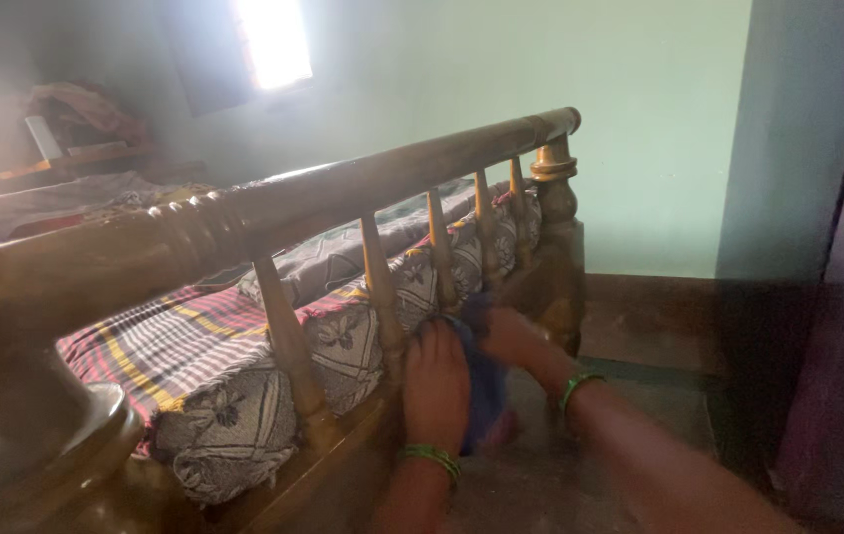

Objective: The person wipes the wooden bed frame with a blue cloth, focusing on the side rails and posts. The person moves along the frame, cleaning different sections methodically.

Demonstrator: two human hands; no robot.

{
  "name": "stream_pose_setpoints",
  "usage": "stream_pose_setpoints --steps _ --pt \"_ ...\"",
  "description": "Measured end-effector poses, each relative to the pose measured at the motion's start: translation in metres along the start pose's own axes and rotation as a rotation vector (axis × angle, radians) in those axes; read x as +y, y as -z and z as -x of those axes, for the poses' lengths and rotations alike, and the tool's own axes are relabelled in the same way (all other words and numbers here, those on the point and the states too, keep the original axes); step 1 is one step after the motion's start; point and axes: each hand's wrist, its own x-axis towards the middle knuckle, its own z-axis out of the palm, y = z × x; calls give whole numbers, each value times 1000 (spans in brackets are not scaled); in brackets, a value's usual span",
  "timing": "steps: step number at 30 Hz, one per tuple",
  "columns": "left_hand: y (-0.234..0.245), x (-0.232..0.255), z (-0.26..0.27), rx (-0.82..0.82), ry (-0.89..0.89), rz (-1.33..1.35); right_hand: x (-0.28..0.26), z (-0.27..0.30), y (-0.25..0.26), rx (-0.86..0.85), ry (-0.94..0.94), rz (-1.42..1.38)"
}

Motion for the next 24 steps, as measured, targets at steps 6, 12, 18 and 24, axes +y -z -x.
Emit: stream_pose_setpoints --steps 6,12,18,24 --pt "-15 -6 -18 41 -13 154 -8 28 39 -199 -52 263" --pt "-27 5 -7 25 0 119 14 -12 -13 161 -225 67" --pt "-26 14 -3 215 172 216 12 5 -21 1 45 -53" --pt "-26 10 -21 150 167 213 -4 54 18 -257 -80 -306"
